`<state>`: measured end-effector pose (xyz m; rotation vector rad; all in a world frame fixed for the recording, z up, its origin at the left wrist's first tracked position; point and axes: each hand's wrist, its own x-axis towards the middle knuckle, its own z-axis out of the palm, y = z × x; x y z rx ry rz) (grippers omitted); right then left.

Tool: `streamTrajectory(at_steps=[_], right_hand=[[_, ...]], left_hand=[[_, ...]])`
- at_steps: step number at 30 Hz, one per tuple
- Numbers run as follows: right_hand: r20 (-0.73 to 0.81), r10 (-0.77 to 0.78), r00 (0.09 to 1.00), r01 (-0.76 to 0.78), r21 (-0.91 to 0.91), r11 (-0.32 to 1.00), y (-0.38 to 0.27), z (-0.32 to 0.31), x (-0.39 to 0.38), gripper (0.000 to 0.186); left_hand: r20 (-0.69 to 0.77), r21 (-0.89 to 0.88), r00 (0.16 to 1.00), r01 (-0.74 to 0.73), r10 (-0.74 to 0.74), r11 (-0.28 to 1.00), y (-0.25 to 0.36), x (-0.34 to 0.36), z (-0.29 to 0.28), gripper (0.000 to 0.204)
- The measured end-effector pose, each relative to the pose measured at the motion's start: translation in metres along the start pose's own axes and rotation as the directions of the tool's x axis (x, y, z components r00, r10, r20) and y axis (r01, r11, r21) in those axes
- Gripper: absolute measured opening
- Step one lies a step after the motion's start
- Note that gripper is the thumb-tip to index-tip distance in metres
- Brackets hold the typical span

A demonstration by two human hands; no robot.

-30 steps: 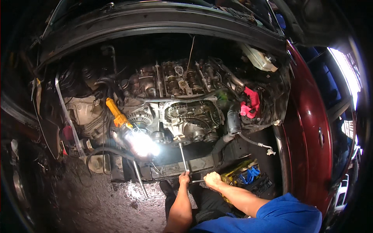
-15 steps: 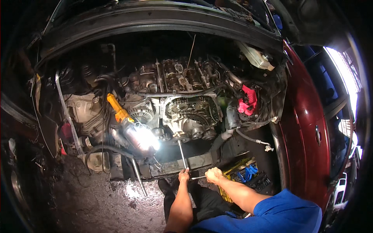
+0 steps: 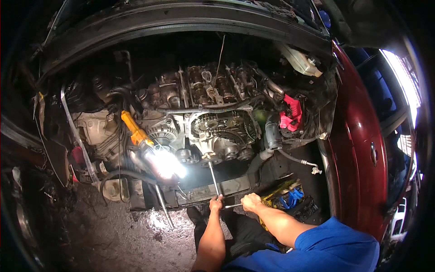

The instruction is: The person works on a car engine by using a socket wrench to loosen or tighten bolts on the front of the engine block. The person uses a flashlight to illuminate the work area and points at components while handling the wrench.

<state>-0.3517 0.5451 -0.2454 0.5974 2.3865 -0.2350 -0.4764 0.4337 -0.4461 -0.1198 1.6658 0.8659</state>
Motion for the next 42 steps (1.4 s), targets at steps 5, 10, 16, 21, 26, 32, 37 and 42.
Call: streamTrajectory(at_steps=[5,10,16,21,26,32,37,42], right_hand=[[0.047,0.008,0.999,-0.009,0.021,1.0,0.021,0.013,-0.002,0.02],[0.087,0.02,0.996,-0.023,0.037,0.999,0.034,0.021,-0.004,0.024],[0.068,-0.056,0.996,0.052,0.056,0.997,0.022,0.015,0.009,0.026],[0.077,0.158,0.984,-0.173,0.264,0.949,0.041,0.024,-0.007,0.023],[0.034,-0.05,0.998,0.045,0.122,0.991,0.031,0.014,-0.004,0.019],[0.008,-0.026,1.0,0.024,0.167,0.986,0.036,0.027,-0.001,0.022],[-0.014,-0.025,1.0,0.027,0.201,0.979,0.041,0.03,-0.005,0.019],[-0.058,-0.064,0.996,0.075,0.211,0.975,0.042,0.03,-0.006,0.019]], left_hand=[[-0.055,0.266,0.995,-0.063,0.081,0.962,0.02,-0.026,0.007,0.07],[-0.088,0.283,0.993,-0.047,0.075,0.958,0.032,-0.045,0.013,0.07],[-0.257,0.327,0.958,-0.034,0.123,0.944,0.038,-0.051,-0.004,0.064],[0.416,0.478,0.781,-0.623,0.466,0.618,0.174,-0.183,-0.024,0.05],[0.075,0.086,0.411,-0.91,0.909,0.405,0.375,-0.342,-0.053,0.024],[-0.274,0.486,-0.038,-0.868,0.961,0.104,0.551,-0.291,-0.055,0.042],[-0.093,0.358,0.136,-0.92,0.986,0.161,0.594,-0.273,-0.046,0.054],[-0.157,0.284,0.108,-0.947,0.982,0.15,0.6,-0.271,-0.043,0.054]])
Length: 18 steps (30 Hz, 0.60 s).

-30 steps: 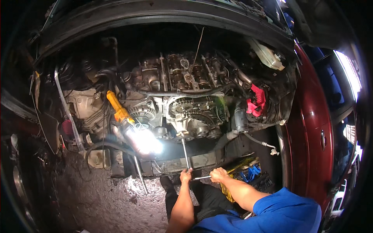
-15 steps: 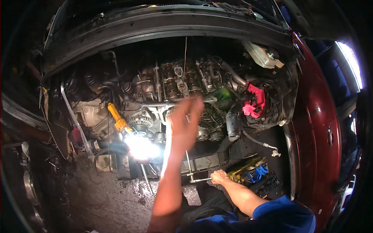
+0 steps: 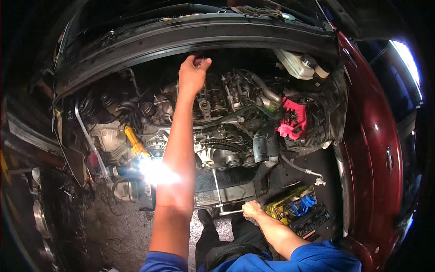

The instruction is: The person works on a car engine by using a socket wrench to loosen or tighten bolts on the front of the engine block. The person uses a flashlight to illuminate the work area and points at components while handling the wrench.

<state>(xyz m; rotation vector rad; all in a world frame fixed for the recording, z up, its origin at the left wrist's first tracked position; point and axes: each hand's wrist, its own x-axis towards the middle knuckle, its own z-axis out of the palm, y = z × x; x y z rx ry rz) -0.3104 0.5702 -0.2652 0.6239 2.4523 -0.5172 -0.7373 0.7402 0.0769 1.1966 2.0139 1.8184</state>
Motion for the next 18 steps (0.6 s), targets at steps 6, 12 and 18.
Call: streamTrajectory(at_steps=[6,12,18], right_hand=[[0.027,0.052,0.998,-0.052,0.0,0.999,0.002,0.002,0.001,0.018],[0.042,0.086,0.995,-0.086,0.019,0.996,0.004,0.013,0.007,0.021],[0.122,0.084,0.989,-0.089,0.043,0.995,0.013,0.017,0.008,0.019]], left_hand=[[0.024,-0.103,0.999,-0.027,0.03,0.994,0.013,-0.016,0.001,0.039],[0.013,-0.141,0.999,-0.028,0.03,0.99,0.015,-0.021,-0.007,0.034],[0.054,-0.213,0.998,-0.006,0.018,0.977,0.02,-0.022,-0.008,0.039]])
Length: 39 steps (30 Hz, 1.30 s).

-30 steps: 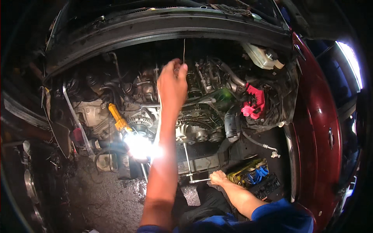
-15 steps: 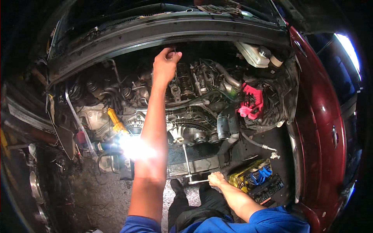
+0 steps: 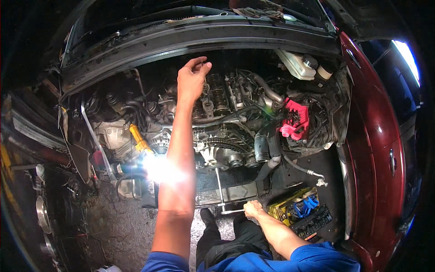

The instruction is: The person works on a car engine by using a socket wrench to loosen or tighten bolts on the front of the engine block. The person uses a flashlight to illuminate the work area and points at components while handling the wrench.

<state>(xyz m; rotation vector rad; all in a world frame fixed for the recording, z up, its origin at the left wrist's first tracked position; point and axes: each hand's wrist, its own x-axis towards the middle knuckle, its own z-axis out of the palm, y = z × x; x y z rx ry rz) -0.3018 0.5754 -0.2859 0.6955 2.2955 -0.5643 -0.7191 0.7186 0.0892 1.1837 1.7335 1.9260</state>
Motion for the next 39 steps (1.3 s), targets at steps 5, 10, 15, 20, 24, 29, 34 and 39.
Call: streamTrajectory(at_steps=[5,10,15,20,24,29,34,39], right_hand=[[-0.086,-0.065,0.994,0.063,-0.031,0.998,-0.01,-0.006,-0.005,0.018],[-0.135,-0.068,0.988,0.06,-0.063,0.996,-0.006,-0.005,-0.005,0.017],[-0.098,-0.042,0.994,0.038,-0.049,0.998,-0.008,-0.006,-0.005,0.019],[-0.11,-0.036,0.993,0.032,-0.037,0.999,-0.007,-0.001,-0.002,0.019],[-0.117,-0.031,0.993,0.026,-0.045,0.999,-0.008,0.001,0.002,0.018],[-0.089,-0.038,0.995,0.034,-0.051,0.998,-0.007,-0.005,-0.001,0.018],[-0.125,-0.056,0.991,0.047,-0.072,0.996,-0.01,-0.01,-0.008,0.019],[0.013,-0.066,0.998,0.066,-0.081,0.995,-0.026,-0.02,-0.002,0.025]], left_hand=[[-0.014,0.027,1.0,-0.007,0.008,1.0,-0.003,0.002,-0.01,0.041],[-0.006,0.051,1.0,-0.018,0.019,0.999,0.002,0.005,-0.004,0.042],[-0.018,0.072,1.0,0.005,-0.004,0.997,-0.005,0.005,-0.004,0.04],[-0.012,0.074,1.0,0.009,-0.008,0.997,-0.009,0.009,-0.002,0.043],[-0.071,0.091,0.997,0.002,0.004,0.996,-0.001,0.002,-0.008,0.051],[-0.397,0.056,0.91,-0.111,0.124,0.992,0.03,-0.083,-0.01,0.039],[-0.14,0.201,0.99,0.057,-0.028,0.978,-0.022,-0.285,0.015,0.014],[-0.327,0.533,0.77,0.629,-0.548,0.566,-0.213,-0.466,-0.002,0.044]])
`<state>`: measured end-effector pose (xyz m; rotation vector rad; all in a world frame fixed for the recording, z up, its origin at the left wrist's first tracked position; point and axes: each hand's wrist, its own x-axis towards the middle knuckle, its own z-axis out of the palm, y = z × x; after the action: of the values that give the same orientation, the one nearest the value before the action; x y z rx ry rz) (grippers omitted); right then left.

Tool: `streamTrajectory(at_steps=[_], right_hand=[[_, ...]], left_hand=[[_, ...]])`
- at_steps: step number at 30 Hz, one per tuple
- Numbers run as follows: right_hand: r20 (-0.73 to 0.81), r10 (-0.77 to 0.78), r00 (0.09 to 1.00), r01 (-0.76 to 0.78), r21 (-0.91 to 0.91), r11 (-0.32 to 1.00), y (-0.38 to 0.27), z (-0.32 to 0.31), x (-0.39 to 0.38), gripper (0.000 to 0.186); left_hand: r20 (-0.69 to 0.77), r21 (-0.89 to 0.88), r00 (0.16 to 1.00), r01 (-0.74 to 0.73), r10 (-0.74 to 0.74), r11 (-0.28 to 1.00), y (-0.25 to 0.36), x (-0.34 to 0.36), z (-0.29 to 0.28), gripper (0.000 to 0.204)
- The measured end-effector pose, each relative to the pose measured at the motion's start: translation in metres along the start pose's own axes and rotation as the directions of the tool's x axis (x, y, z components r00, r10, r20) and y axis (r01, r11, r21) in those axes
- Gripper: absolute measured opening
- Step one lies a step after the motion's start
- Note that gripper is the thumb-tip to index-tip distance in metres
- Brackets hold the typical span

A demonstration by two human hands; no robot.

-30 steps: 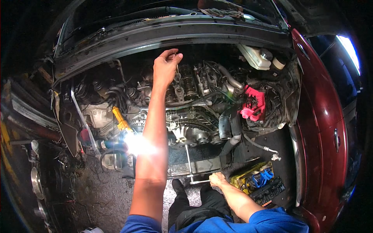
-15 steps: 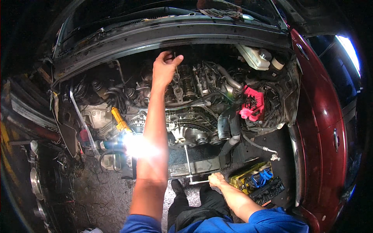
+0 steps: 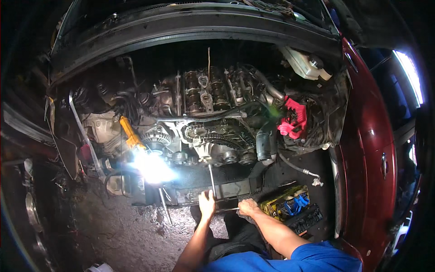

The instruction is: The person works on a car engine by using a socket wrench to loosen or tighten bolts on the front of the engine block. The person uses a flashlight to illuminate the work area and points at components while handling the wrench.

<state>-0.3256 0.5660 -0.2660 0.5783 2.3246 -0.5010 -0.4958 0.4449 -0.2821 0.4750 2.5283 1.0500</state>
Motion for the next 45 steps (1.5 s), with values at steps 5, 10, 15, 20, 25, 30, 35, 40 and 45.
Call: streamTrajectory(at_steps=[5,10,15,20,25,30,35,40,45], right_hand=[[-0.004,0.066,0.998,-0.066,0.002,0.998,0.005,-0.004,-0.007,0.023],[-0.045,0.086,0.995,-0.086,-0.015,0.996,0.006,0.0,-0.008,0.026],[-0.012,0.071,0.997,-0.072,-0.186,0.98,-0.042,-0.024,0.003,0.019],[-0.101,-0.063,0.993,0.028,-0.313,0.949,-0.072,-0.032,0.003,0.018],[-0.108,0.013,0.994,-0.04,-0.258,0.965,-0.027,-0.004,-0.015,0.017],[-0.075,-0.017,0.997,-0.003,-0.261,0.965,-0.036,-0.016,-0.014,0.018],[0.037,0.145,0.989,-0.136,-0.182,0.974,-0.032,-0.035,-0.013,0.019],[0.069,-0.064,0.996,0.077,-0.202,0.976,-0.016,-0.037,-0.01,0.029],[0.105,-0.123,0.987,0.141,-0.182,0.973,-0.017,-0.043,-0.011,0.024]], left_hand=[[0.573,-0.26,0.803,0.365,-0.161,0.894,-0.067,0.002,0.068,0.053],[0.726,-0.401,0.663,0.625,-0.183,0.67,-0.1,0.011,0.114,0.027],[0.609,-0.445,0.751,0.589,-0.255,0.675,-0.095,0.005,0.11,0.022],[0.441,-0.364,0.865,0.418,-0.241,0.832,-0.106,0.003,0.112,0.024],[0.601,-0.484,0.77,0.564,-0.214,0.669,-0.089,-0.002,0.103,0.04],[0.773,-0.503,0.587,0.798,-0.241,0.332,-0.092,-0.001,0.085,0.046],[0.896,-0.368,0.409,0.903,-0.176,0.221,-0.083,-0.001,0.078,0.054],[0.888,-0.356,0.417,0.891,-0.195,0.283,-0.079,0.002,0.076,0.052],[0.841,-0.351,0.439,0.888,-0.317,0.298,-0.075,-0.002,0.078,0.054]])
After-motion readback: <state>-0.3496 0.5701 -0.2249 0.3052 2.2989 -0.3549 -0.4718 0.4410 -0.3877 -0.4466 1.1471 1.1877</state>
